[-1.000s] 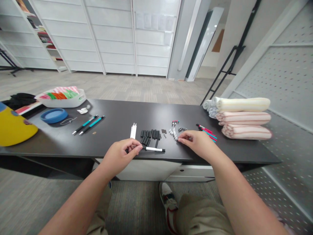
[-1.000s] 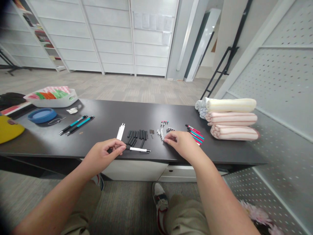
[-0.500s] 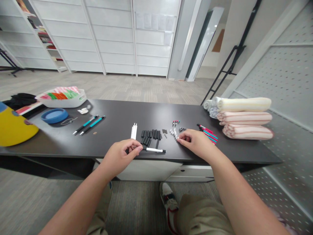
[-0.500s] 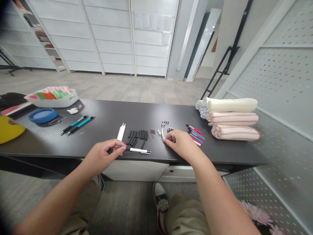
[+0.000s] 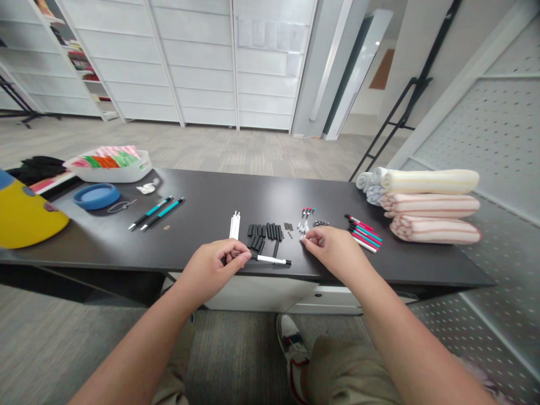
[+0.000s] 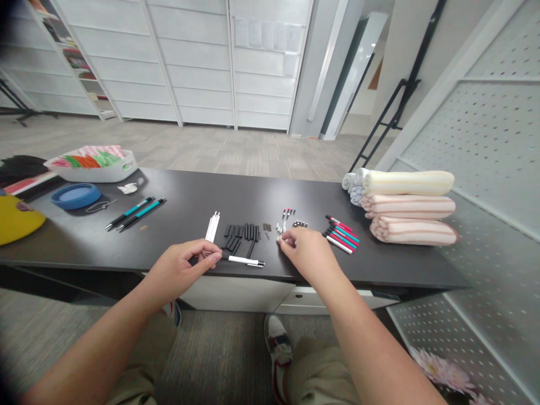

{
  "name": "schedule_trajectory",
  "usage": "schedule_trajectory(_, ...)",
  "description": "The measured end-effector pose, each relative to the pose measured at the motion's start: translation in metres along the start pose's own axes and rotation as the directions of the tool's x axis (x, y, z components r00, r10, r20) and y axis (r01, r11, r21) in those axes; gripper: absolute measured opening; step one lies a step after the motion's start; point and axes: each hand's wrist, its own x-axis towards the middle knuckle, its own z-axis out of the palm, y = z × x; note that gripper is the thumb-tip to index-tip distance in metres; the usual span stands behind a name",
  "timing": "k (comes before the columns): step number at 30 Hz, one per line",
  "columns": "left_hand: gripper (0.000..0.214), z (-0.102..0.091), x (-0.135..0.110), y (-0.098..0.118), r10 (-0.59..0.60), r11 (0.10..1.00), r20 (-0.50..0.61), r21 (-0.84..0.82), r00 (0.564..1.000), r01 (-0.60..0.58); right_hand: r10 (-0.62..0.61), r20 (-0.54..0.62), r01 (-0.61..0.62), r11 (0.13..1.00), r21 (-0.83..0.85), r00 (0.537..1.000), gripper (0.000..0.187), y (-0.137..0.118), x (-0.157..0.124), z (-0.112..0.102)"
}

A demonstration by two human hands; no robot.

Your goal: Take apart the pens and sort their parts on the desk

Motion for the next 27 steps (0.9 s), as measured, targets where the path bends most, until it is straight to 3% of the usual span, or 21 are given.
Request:
schedule_trajectory(5,0.024,0.0,0.0,0.0,0.001,1.0,0.0,0.007,1.0,-0.001,0.097,-0.037,-0.099,0.994,-0.048,0.995,0.016,-0.009,-0.003,0.002)
schedule_trajectory(12,0.023,-0.001,-0.001,-0.001,0.019,1.0,0.004,0.008,1.0,-0.019,-0.121,0.072,0.118,0.992,0.047,0.99,0.007,-0.017,-0.024,-0.011)
schedule_trajectory(20,0.024,-0.001,0.0,-0.001,0.023,1.0,0.006,0.007,1.0,-0.023,-0.156,0.115,0.156,0.988,0.012,0.981,0.008,-0.028,-0.033,-0.01)
schedule_trajectory(27,0.023,-0.001,0.0,-0.001,0.021,1.0,0.003,0.001,1.0,-0.021,-0.141,0.091,0.141,0.99,0.005,0.986,0.007,-0.02,-0.032,-0.013)
